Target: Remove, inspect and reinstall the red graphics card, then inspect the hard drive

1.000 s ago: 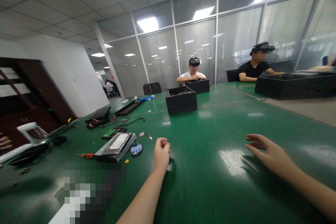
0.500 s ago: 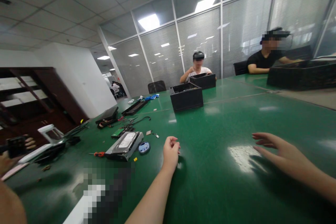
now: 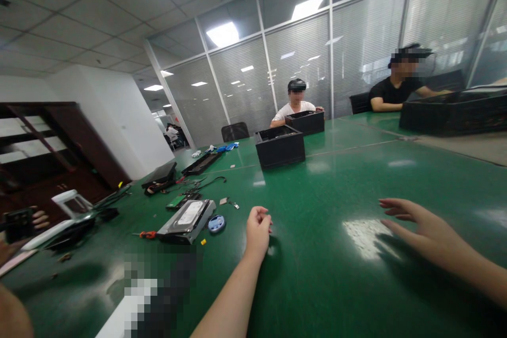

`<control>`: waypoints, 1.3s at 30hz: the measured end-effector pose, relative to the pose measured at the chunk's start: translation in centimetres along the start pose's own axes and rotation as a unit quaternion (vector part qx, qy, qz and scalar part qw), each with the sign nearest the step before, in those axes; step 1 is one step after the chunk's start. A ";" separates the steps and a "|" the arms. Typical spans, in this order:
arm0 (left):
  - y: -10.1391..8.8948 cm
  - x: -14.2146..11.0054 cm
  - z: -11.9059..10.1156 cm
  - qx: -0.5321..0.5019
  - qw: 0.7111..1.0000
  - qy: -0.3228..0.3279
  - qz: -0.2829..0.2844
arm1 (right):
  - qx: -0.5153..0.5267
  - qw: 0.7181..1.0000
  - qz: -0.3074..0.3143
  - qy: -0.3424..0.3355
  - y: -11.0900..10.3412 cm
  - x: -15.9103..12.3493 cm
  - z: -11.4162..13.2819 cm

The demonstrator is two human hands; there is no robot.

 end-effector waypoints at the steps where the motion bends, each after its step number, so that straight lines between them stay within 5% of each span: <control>1: 0.0 0.0 -0.1 0.002 1.000 0.001 0.000 | 0.000 1.000 -0.001 0.000 0.0 0.0 0.1; 10: 0.1 0.0 -0.6 0.010 1.000 0.006 0.009 | -0.070 0.988 -0.100 -0.095 -1.9 -1.2 3.9; 14: 0.2 0.1 -0.4 0.017 1.000 0.009 0.017 | -0.122 0.956 -0.218 -0.156 -4.5 -1.4 7.0; 17: 0.3 0.3 -0.2 0.022 0.999 0.013 0.020 | -0.214 0.923 -0.291 -0.134 -7.4 0.2 9.4; 19: 0.3 0.4 -0.1 0.024 0.999 0.013 0.023 | -0.314 0.907 -0.270 -0.078 -8.8 2.5 10.1; 22: 0.5 0.5 -0.1 0.026 0.999 0.014 0.025 | -0.405 0.900 -0.160 0.000 -10.0 5.8 9.8; 25: 0.6 0.6 -0.4 0.033 0.999 0.017 0.025 | -0.427 0.899 -0.098 0.013 -10.3 6.3 10.2; 29: 0.7 0.7 -0.7 0.041 0.998 0.023 0.028 | -0.429 0.898 -0.091 -0.021 -8.9 2.1 13.5; 35: 0.6 0.9 -0.7 0.056 0.997 0.032 0.043 | -0.344 0.931 -0.028 -0.122 -5.7 -10.4 21.2; 39: 0.9 0.7 -0.9 0.069 0.995 0.040 0.062 | -0.266 0.932 0.062 -0.239 -8.3 -14.6 25.9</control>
Point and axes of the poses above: each hand's wrist, its own x-axis towards the middle knuckle, its own y-axis out of the palm, z = x × y, the point moved 7 cm from there along x, towards the middle knuckle, and after that the axes turned 11 degrees about y, right-handed, at the moved point
